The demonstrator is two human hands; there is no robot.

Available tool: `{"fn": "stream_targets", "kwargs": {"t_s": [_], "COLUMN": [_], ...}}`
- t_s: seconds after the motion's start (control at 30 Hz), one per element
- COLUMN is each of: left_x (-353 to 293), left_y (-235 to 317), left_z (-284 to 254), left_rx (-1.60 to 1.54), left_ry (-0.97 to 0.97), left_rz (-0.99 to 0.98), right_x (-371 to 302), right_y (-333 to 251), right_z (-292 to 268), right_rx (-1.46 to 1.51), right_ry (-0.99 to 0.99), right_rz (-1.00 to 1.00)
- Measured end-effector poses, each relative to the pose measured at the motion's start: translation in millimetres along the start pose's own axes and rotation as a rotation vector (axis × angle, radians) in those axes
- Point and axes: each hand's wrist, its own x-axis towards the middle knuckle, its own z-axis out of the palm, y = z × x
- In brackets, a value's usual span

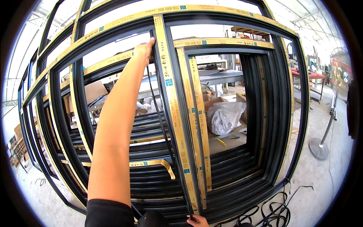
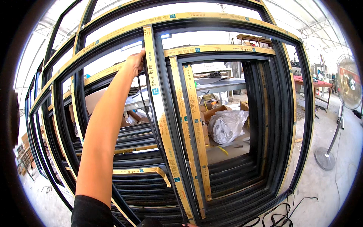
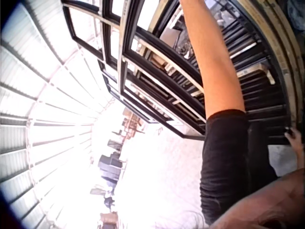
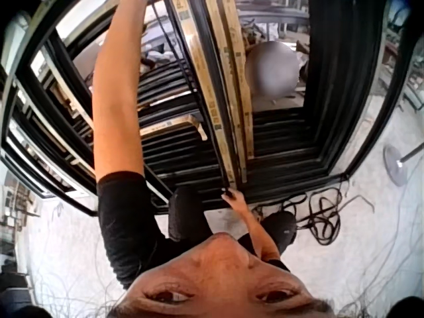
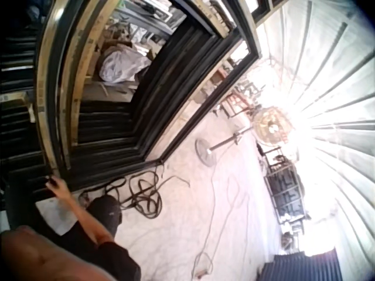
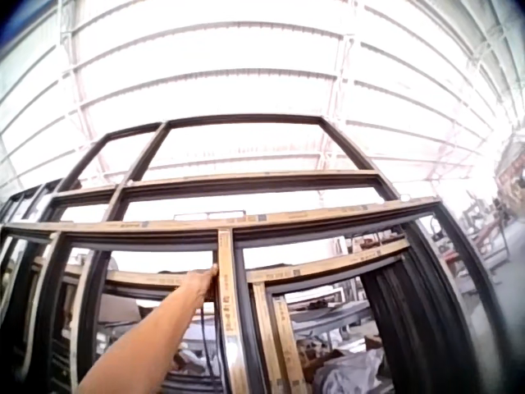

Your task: The person picks up a long black rubber strip and a pair of pliers in a workshop. They walk over to a stack of window frames and begin installing the rubber strip into the frame's groove, using the pliers to push the material in.

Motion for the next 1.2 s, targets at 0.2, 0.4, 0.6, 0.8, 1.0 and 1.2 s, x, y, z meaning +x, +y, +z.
{"fn": "stream_targets", "kwargs": {"t_s": [0.2,0.4,0.6,0.8,1.0,1.2], "left_x": [10.4,-18.1,-26.6,-26.7,-42.6,-60.4], "left_y": [-26.4,-18.9,-31.2,-24.8,-46.4,-54.2], "left_z": [-3.8,-6.6,-3.8,-11.6,-15.4,-21.6], "left_rx": [-0.155,0.115,0.120,0.112,0.150,0.265], "left_ry": [-0.098,-0.207,-0.087,-0.140,-0.157,-0.233], "left_rz": [-0.002,-0.045,0.054,-0.049,0.013,-0.027], "right_x": [-3.1,-6.7,-9.2,-12.2,-17.4,-15.1], "right_y": [-20.7,-25.9,-39.5,-59.0,-62.6,-58.9], "right_z": [-2.3,-9.0,-10.3,-3.4,-2.3,-4.2], "right_rx": [-0.042,0.099,0.067,0.115,0.096,0.049], "right_ry": [-0.063,-0.069,-0.057,-0.085,-0.083,-0.077], "right_rz": [0.032,0.061,0.049,-0.062,-0.096,-0.134]}}
